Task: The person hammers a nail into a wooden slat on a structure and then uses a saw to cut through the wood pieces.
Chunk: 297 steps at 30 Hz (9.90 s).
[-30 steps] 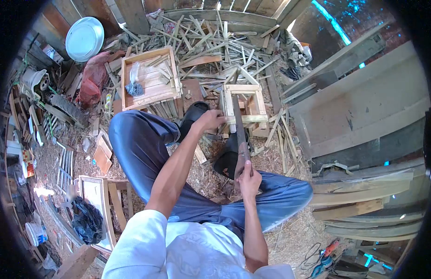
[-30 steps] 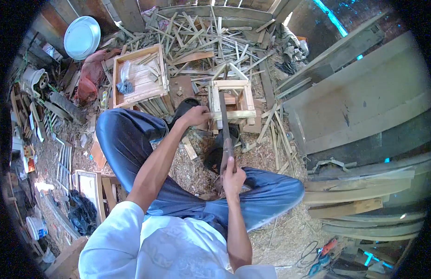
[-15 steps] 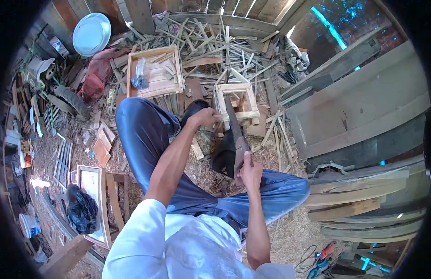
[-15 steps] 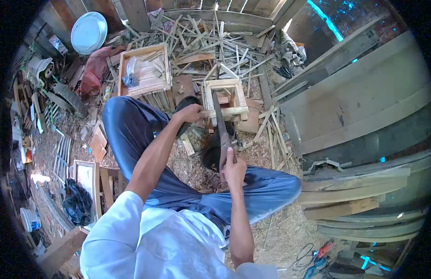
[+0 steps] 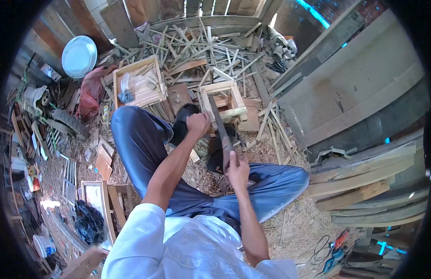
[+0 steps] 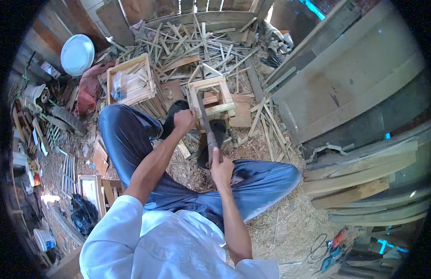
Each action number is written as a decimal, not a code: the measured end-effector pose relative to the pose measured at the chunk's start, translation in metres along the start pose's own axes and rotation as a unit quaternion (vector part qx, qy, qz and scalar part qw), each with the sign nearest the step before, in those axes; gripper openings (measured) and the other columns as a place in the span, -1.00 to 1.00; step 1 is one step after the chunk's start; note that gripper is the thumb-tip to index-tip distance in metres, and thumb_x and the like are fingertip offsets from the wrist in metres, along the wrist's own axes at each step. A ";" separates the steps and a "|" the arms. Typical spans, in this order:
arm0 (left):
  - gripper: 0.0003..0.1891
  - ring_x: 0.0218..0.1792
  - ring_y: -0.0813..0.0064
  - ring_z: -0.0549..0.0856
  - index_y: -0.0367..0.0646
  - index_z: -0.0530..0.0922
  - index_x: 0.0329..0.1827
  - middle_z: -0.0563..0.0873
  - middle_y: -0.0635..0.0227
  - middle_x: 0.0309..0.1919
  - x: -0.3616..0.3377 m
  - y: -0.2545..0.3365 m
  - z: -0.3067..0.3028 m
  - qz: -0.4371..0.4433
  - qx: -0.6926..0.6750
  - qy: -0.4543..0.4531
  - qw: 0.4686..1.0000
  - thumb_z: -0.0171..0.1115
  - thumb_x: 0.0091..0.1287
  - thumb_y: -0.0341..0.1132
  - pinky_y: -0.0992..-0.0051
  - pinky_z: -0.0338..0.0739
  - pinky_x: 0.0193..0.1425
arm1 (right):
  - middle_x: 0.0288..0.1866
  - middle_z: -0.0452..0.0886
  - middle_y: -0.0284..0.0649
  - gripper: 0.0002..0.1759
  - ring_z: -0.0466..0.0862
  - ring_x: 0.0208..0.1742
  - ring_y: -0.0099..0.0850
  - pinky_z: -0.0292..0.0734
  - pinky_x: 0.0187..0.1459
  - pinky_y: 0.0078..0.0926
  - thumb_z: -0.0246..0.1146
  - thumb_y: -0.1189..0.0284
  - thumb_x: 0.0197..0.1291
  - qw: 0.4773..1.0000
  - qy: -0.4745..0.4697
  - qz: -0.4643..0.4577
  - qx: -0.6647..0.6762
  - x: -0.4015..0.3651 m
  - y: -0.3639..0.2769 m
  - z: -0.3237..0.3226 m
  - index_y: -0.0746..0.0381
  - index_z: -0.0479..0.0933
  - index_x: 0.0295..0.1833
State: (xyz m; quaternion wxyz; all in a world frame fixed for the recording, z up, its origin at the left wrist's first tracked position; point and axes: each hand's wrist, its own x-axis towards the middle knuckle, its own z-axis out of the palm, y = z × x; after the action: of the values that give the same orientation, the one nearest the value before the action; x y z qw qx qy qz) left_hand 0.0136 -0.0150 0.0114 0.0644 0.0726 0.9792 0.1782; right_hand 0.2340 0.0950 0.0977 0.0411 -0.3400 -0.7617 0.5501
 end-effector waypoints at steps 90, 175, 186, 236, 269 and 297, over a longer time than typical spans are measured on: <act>-0.61 -0.35 0.56 0.66 -0.18 0.64 -0.17 0.72 0.36 -0.30 0.005 -0.074 -0.029 -0.220 -0.534 -0.264 0.772 0.22 0.42 0.02 0.51 0.52 -0.24 | -0.72 0.35 -0.17 -0.58 0.31 -0.62 -0.58 0.30 -0.54 -0.36 0.23 0.16 0.36 0.995 -0.038 -0.087 -0.033 0.001 0.038 0.050 0.36 0.59 -0.30; -0.63 0.01 -0.02 0.52 -0.24 0.53 0.09 0.59 0.02 -0.09 0.004 -0.039 0.006 0.197 -0.149 -0.035 0.969 0.08 0.42 -0.12 0.15 0.34 0.16 | -0.71 0.39 -0.43 -0.39 0.37 -0.67 -0.61 0.23 -0.58 -0.54 0.11 0.02 0.44 0.993 -0.065 0.022 0.097 0.007 0.036 0.037 0.26 0.47 -0.56; -0.66 -0.01 0.08 0.42 -0.22 0.58 -0.02 0.52 0.15 -0.11 0.005 -0.039 0.000 0.152 -0.215 -0.089 0.961 0.11 0.42 -0.10 0.22 0.25 0.19 | -0.73 0.33 -0.40 -0.43 0.30 -0.70 -0.61 0.32 -0.58 -0.53 0.07 0.18 0.50 0.971 -0.021 -0.033 0.237 0.010 0.036 0.025 0.25 0.34 -0.61; -0.70 0.10 0.15 0.45 -0.29 0.56 -0.02 0.56 0.15 -0.03 0.015 -0.054 0.010 0.277 -0.119 -0.090 0.949 -0.05 0.47 -0.25 0.28 0.24 0.25 | -0.68 0.39 -0.31 -0.53 0.32 -0.60 -0.59 0.29 -0.52 -0.47 0.21 0.12 0.38 0.995 -0.053 -0.082 0.010 0.002 0.031 0.043 0.36 0.56 -0.32; -0.71 -0.02 0.00 0.53 -0.31 0.66 -0.15 0.62 0.05 -0.10 0.006 -0.038 -0.004 0.131 -0.250 -0.076 0.956 0.17 0.33 -0.23 0.19 0.39 0.15 | -0.74 0.36 -0.07 -0.56 0.42 -0.73 -0.42 0.29 -0.59 -0.33 0.22 0.18 0.38 0.986 -0.032 -0.134 -0.094 -0.008 0.001 0.050 0.36 0.58 -0.37; -0.70 -0.03 -0.05 0.52 -0.37 0.60 -0.17 0.59 -0.02 -0.10 0.005 -0.033 -0.003 0.105 -0.272 -0.065 0.954 0.12 0.33 -0.24 0.14 0.40 0.15 | -0.73 0.43 -0.01 -0.55 0.53 -0.72 -0.27 0.38 -0.57 -0.28 0.24 0.17 0.34 0.990 0.025 -0.115 -0.074 -0.001 0.007 0.049 0.34 0.60 -0.45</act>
State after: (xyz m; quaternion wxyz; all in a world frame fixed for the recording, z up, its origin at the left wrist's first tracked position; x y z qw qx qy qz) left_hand 0.0045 -0.0458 0.0024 0.1258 0.1658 0.8743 0.4385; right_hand 0.2167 0.0556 0.0723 0.0978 -0.2654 -0.8333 0.4750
